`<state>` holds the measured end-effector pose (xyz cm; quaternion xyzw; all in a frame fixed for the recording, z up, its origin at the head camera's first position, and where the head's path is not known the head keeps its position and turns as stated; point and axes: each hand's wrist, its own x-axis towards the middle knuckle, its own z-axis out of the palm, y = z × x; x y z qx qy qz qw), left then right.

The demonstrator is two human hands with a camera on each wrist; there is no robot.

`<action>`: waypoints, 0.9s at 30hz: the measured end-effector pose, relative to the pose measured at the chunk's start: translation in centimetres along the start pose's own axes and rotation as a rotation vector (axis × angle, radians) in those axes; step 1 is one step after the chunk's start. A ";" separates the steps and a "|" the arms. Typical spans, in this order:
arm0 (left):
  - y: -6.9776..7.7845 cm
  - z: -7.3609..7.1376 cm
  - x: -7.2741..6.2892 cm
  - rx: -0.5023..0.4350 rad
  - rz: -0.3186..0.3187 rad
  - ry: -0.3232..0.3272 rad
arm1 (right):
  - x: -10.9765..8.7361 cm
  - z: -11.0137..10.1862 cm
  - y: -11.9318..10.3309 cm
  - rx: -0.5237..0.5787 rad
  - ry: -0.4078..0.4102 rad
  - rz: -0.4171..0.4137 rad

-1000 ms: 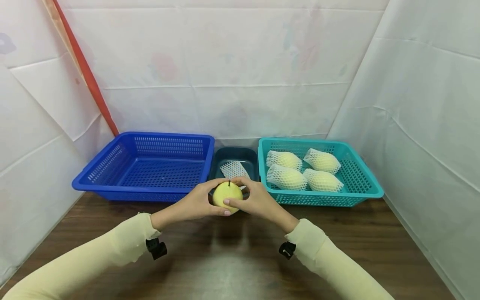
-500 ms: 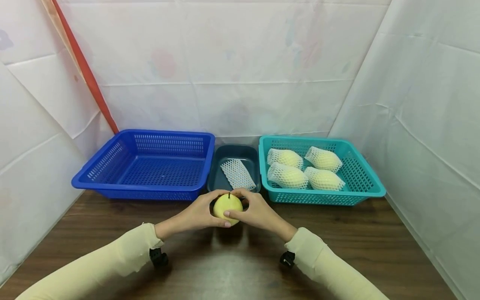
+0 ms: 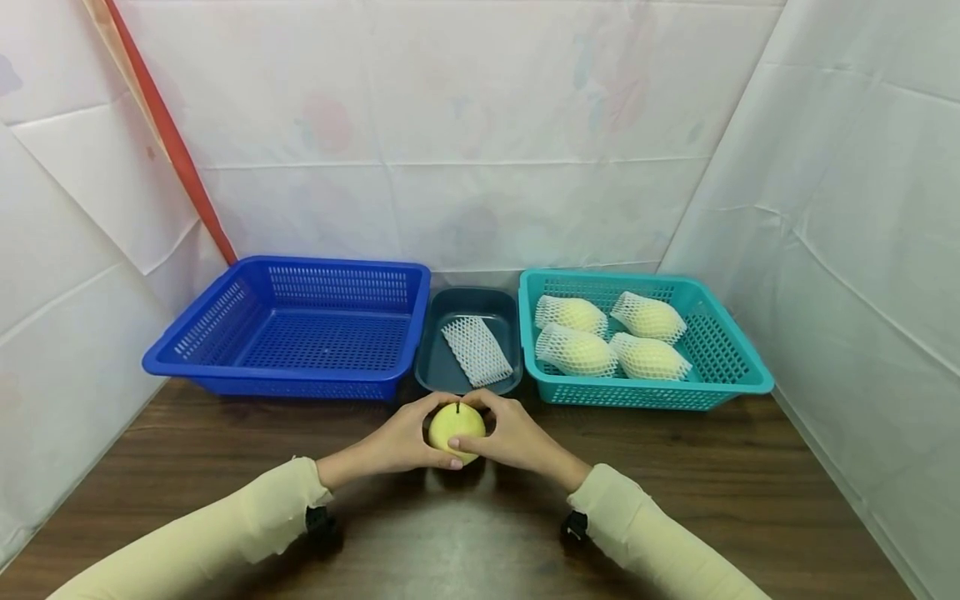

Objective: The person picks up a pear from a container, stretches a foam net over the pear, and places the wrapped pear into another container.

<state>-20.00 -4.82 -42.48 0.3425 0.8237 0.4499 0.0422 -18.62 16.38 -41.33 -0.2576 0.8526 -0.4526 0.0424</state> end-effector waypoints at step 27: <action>-0.3 0.6 -0.2 0.036 -0.063 -0.077 | 1.0 -2.9 -2.0 -0.116 -0.288 0.027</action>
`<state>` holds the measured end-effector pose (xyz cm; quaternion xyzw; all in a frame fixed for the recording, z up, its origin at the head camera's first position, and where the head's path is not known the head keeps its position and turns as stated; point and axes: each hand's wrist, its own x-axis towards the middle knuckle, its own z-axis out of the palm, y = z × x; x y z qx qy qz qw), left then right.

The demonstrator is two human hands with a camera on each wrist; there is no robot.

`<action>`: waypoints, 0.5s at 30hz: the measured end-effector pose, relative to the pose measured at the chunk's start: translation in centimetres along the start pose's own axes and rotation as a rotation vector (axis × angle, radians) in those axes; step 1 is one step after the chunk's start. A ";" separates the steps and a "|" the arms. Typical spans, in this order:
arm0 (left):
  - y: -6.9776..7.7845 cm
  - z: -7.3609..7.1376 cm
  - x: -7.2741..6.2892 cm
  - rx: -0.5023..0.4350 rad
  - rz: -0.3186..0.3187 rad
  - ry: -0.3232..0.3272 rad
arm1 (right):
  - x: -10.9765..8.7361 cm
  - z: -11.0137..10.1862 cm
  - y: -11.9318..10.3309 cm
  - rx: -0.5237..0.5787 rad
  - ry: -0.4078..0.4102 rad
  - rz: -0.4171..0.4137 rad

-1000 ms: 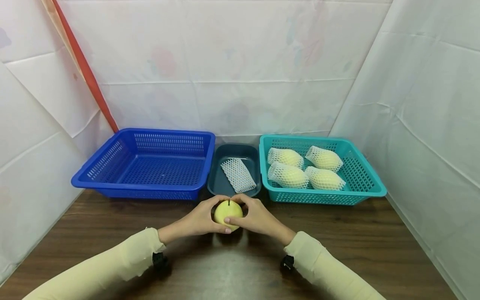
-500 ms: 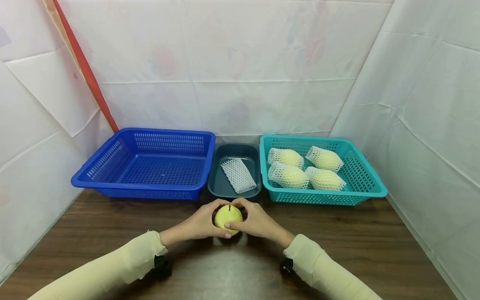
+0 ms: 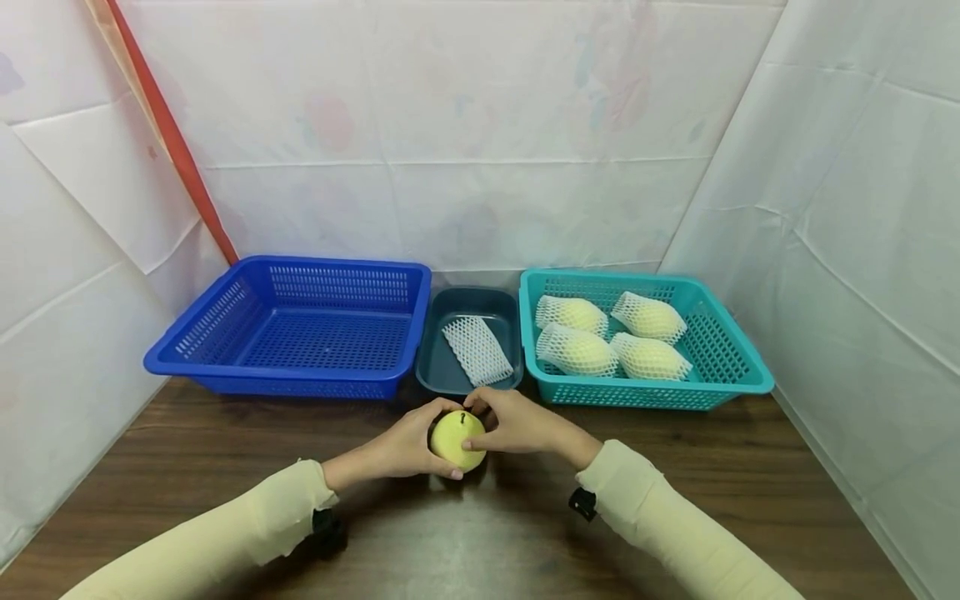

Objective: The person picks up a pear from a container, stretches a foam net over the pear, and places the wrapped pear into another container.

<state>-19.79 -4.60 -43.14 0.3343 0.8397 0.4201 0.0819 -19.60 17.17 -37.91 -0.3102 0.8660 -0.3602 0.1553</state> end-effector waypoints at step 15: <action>-0.3 0.3 0.1 -0.020 -0.018 0.012 | 4.4 -6.7 -3.3 -0.209 0.114 -0.044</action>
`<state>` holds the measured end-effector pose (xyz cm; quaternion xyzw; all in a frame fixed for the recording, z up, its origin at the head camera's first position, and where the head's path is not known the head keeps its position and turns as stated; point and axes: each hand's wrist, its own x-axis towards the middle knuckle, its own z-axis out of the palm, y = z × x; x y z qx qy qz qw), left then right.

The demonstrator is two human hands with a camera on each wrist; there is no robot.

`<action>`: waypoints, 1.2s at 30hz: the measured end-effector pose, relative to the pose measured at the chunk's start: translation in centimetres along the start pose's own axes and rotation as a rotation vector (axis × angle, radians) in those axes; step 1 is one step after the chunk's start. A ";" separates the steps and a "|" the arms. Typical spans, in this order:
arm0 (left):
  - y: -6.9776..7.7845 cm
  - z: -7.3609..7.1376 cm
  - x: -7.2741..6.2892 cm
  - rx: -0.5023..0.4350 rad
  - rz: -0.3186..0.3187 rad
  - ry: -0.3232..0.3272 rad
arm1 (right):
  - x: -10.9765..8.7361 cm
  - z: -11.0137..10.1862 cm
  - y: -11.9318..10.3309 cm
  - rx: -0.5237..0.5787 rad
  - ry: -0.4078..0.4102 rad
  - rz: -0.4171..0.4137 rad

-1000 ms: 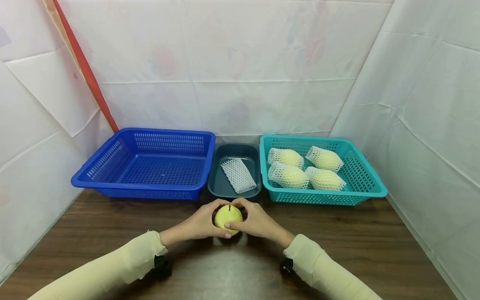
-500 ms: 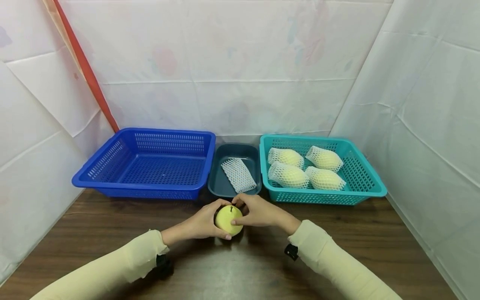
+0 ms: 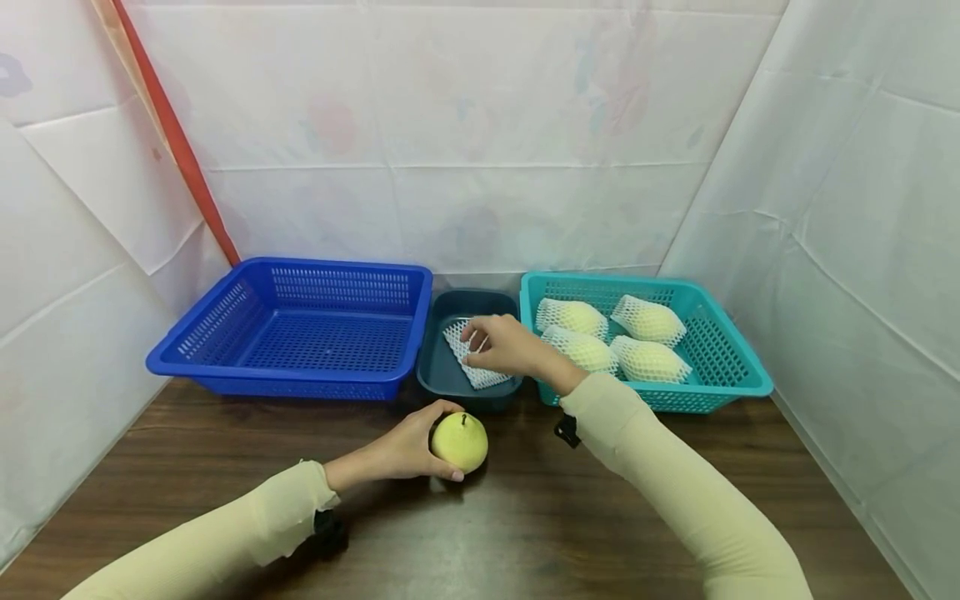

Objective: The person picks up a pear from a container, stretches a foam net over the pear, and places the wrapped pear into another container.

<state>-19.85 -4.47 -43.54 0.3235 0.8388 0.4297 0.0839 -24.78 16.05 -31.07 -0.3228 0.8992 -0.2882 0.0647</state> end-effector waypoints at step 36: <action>0.3 0.2 -0.2 0.023 -0.007 -0.006 | 11.0 3.0 6.1 -0.178 -0.041 0.584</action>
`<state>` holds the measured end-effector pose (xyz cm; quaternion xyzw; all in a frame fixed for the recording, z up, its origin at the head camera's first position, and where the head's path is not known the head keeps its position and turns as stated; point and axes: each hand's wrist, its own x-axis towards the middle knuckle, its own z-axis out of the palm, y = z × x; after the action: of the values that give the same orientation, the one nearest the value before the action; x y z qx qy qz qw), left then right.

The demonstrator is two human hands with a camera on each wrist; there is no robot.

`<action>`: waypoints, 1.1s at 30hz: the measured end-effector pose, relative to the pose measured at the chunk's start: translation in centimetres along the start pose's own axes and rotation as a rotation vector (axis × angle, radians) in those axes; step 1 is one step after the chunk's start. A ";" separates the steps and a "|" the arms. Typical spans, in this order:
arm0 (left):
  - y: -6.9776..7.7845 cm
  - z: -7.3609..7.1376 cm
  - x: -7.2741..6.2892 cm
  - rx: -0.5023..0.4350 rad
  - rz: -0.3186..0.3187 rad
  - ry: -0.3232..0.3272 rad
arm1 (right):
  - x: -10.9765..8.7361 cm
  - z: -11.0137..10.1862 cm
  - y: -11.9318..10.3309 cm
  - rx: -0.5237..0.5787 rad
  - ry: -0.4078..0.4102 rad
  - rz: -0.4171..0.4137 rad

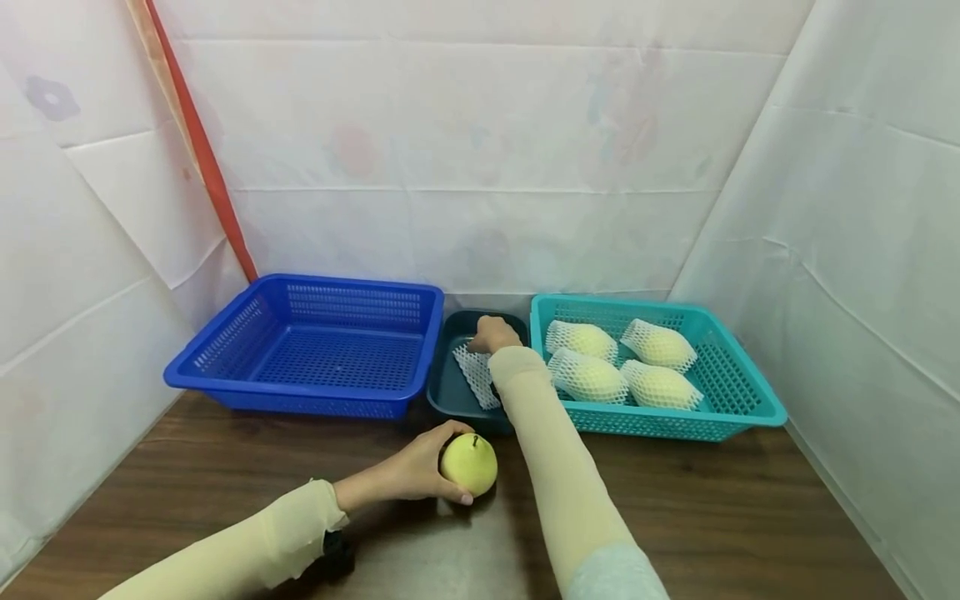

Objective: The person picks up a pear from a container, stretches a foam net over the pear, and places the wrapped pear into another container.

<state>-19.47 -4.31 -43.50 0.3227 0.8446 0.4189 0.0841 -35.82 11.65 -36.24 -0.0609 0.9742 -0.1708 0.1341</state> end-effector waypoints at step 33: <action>-0.1 0.1 0.1 0.021 0.015 0.004 | -0.1 -1.7 -0.2 0.054 0.077 0.014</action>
<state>-19.56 -4.19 -43.66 0.3291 0.8467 0.4111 0.0760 -36.18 12.00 -34.57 -0.0441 0.9741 -0.1984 0.0994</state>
